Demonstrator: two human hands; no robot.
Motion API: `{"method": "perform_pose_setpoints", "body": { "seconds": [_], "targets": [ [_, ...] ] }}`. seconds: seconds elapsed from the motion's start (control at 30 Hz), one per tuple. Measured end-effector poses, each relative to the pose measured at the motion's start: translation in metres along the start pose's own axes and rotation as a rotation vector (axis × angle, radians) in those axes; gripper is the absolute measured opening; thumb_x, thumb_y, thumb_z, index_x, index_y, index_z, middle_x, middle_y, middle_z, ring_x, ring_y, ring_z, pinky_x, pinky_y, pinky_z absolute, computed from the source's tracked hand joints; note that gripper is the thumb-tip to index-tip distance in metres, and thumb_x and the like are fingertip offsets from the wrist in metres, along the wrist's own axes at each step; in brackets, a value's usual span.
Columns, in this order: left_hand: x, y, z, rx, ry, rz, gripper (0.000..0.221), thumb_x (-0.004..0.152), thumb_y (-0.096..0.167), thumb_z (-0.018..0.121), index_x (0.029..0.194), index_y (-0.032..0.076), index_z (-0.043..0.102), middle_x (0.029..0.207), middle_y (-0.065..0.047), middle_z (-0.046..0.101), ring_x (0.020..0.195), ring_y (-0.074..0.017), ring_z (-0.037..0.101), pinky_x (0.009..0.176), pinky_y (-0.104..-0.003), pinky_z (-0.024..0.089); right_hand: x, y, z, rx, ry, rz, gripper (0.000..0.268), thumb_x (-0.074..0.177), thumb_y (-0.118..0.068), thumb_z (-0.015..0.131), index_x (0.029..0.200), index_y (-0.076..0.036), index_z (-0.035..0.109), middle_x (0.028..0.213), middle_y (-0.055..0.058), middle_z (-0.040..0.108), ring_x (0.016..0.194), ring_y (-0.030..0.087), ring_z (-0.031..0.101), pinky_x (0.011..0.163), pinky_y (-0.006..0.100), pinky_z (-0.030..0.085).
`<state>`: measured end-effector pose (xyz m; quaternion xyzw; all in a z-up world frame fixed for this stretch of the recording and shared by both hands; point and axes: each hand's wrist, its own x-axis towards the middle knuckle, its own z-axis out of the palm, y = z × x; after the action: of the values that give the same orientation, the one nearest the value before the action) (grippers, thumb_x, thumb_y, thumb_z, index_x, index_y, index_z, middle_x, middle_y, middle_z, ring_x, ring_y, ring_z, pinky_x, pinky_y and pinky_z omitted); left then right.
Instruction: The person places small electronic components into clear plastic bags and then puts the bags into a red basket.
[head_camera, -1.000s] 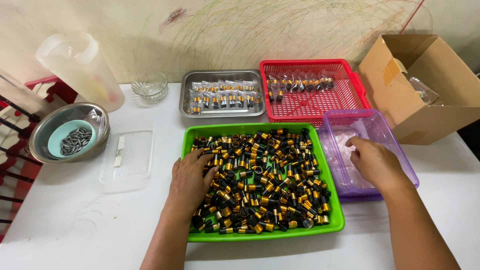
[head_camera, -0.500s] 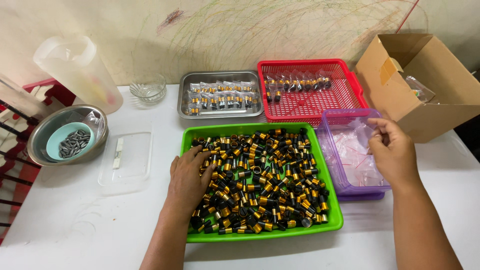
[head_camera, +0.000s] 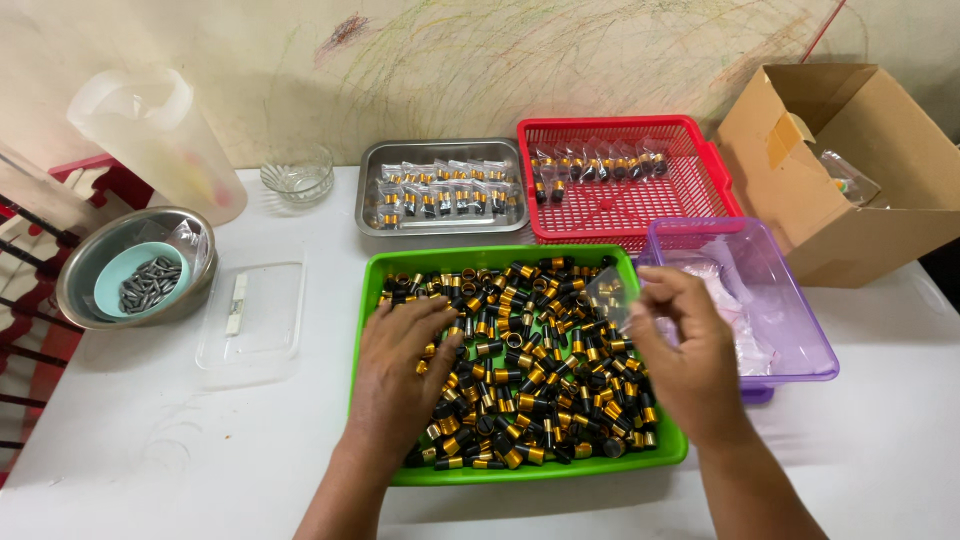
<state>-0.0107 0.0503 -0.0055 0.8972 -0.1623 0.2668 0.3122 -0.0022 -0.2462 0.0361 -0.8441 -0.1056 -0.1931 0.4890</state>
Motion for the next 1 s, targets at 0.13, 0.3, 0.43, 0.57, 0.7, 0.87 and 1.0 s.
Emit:
{"method": "perform_pose_setpoints", "body": {
  "seconds": [0.13, 0.3, 0.43, 0.57, 0.7, 0.87, 1.0],
  "targets": [
    [-0.004, 0.025, 0.012, -0.163, -0.095, 0.012, 0.039, 0.098, 0.036, 0.064, 0.13, 0.012, 0.068, 0.133, -0.01, 0.071, 0.127, -0.0268, 0.064, 0.114, -0.054, 0.037, -0.012, -0.008, 0.041, 0.06, -0.191, -0.066, 0.049, 0.093, -0.004, 0.06, 0.14, -0.007, 0.05, 0.099, 0.008, 0.066, 0.089, 0.02, 0.067, 0.094, 0.035, 0.063],
    [-0.009, 0.032, 0.026, -0.309, -0.231, -0.04, 0.019, 0.101, 0.03, 0.06, 0.102, 0.013, 0.069, 0.125, -0.011, 0.074, 0.116, -0.0303, 0.068, 0.096, -0.047, 0.046, -0.038, 0.007, 0.073, 0.064, -0.336, -0.132, 0.053, 0.092, -0.006, 0.068, 0.143, -0.012, 0.052, 0.101, 0.006, 0.073, 0.091, 0.017, 0.073, 0.088, 0.032, 0.057],
    [-0.005, 0.039, 0.026, -0.337, -0.167, 0.018, 0.019, 0.101, 0.028, 0.062, 0.095, 0.011, 0.067, 0.107, -0.01, 0.077, 0.104, -0.0267, 0.073, 0.086, -0.043, 0.048, -0.033, 0.008, 0.066, 0.221, -0.388, 0.262, 0.045, 0.093, -0.018, 0.069, 0.137, -0.016, 0.06, 0.091, 0.0, 0.07, 0.087, 0.01, 0.068, 0.083, 0.027, 0.054],
    [-0.007, 0.038, 0.029, -0.375, -0.133, -0.061, 0.022, 0.101, 0.031, 0.062, 0.095, 0.012, 0.069, 0.107, -0.006, 0.079, 0.096, -0.023, 0.074, 0.081, -0.04, 0.049, -0.031, 0.006, 0.067, 0.258, -0.364, 0.176, 0.01, 0.094, -0.02, 0.069, 0.096, -0.013, 0.076, 0.087, 0.0, 0.076, 0.083, 0.012, 0.071, 0.078, 0.027, 0.054],
    [-0.009, 0.038, 0.03, -0.395, -0.076, -0.081, 0.023, 0.101, 0.031, 0.061, 0.093, 0.011, 0.069, 0.105, -0.007, 0.079, 0.096, -0.0235, 0.074, 0.083, -0.039, 0.05, -0.037, 0.008, 0.074, 0.564, -0.359, 0.284, 0.008, 0.096, -0.009, 0.067, 0.098, -0.004, 0.073, 0.091, 0.007, 0.07, 0.087, 0.017, 0.067, 0.081, 0.03, 0.054],
    [-0.006, 0.039, 0.026, -0.387, -0.067, -0.045, 0.018, 0.102, 0.028, 0.06, 0.095, 0.014, 0.067, 0.105, -0.004, 0.079, 0.096, -0.0205, 0.075, 0.097, -0.043, 0.046, -0.047, 0.024, 0.08, 0.532, -0.305, 0.316, 0.008, 0.095, -0.009, 0.069, 0.1, -0.004, 0.073, 0.091, 0.006, 0.071, 0.085, 0.015, 0.066, 0.078, 0.028, 0.053],
    [-0.007, 0.036, 0.029, -0.291, -0.057, 0.029, 0.016, 0.1, 0.026, 0.064, 0.104, 0.011, 0.067, 0.114, -0.007, 0.077, 0.106, -0.0229, 0.073, 0.102, -0.044, 0.043, -0.045, 0.021, 0.076, 0.352, -0.268, 0.326, 0.015, 0.1, -0.02, 0.06, 0.099, -0.009, 0.071, 0.082, 0.0, 0.067, 0.07, 0.01, 0.06, 0.064, 0.026, 0.05]
  ]
}}
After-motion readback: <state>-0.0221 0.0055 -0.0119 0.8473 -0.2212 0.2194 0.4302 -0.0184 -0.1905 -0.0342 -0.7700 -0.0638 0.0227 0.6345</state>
